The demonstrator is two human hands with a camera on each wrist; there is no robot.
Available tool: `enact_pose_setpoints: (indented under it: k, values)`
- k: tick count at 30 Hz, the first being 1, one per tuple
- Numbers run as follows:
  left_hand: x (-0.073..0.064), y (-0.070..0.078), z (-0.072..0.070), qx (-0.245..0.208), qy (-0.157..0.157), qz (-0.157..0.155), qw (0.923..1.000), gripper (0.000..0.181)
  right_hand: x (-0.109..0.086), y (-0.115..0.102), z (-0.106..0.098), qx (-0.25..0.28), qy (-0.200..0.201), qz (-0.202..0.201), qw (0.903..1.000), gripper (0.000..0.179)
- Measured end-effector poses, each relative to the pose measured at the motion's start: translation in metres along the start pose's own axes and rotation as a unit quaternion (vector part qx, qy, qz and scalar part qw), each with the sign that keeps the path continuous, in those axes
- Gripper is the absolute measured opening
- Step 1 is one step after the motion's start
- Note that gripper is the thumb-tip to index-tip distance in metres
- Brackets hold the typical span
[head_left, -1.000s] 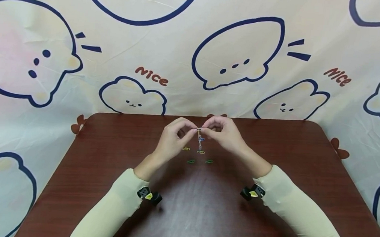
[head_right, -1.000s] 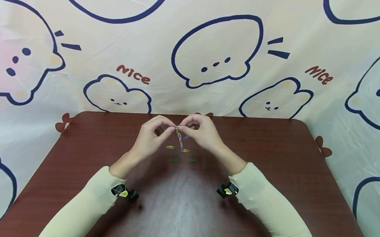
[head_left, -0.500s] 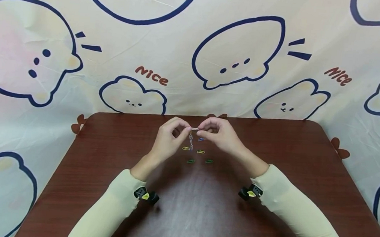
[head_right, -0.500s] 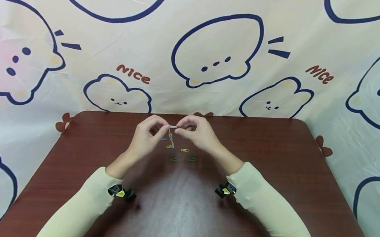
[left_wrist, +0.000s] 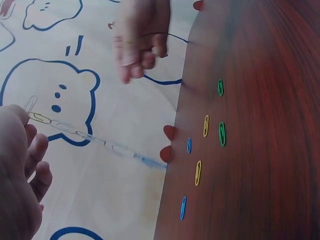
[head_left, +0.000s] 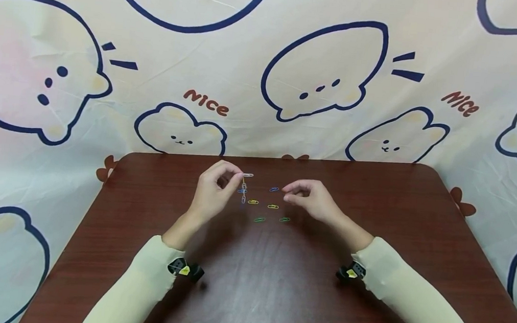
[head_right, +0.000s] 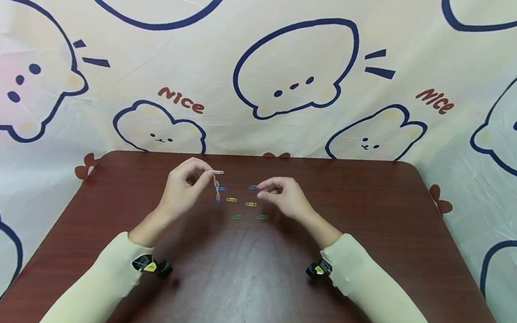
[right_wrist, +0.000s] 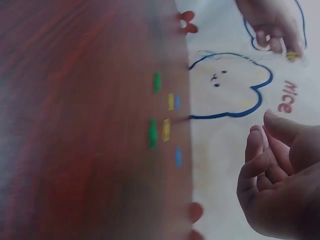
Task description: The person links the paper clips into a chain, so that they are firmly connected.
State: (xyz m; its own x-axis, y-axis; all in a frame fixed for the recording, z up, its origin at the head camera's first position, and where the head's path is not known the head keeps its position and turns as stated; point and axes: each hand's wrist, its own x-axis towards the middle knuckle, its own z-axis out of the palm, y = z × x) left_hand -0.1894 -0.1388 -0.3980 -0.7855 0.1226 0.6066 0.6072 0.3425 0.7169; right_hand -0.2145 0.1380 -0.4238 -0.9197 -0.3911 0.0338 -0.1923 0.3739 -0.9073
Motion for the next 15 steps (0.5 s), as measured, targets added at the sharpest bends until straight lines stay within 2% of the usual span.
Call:
enact_pose_setpoints:
  k: [8, 15]
  values:
    - [0.001, 0.033, -0.014, -0.004, 0.015, 0.013, 0.9998, 0.004, -0.012, 0.031, 0.001, -0.011, -0.001, 0.035, 0.9993, 0.024]
    - [0.001, 0.034, -0.017, -0.003, 0.019, 0.008, 0.9998, 0.004, -0.018, 0.044, 0.003, -0.040, 0.009, 0.047, 0.9980, 0.018]
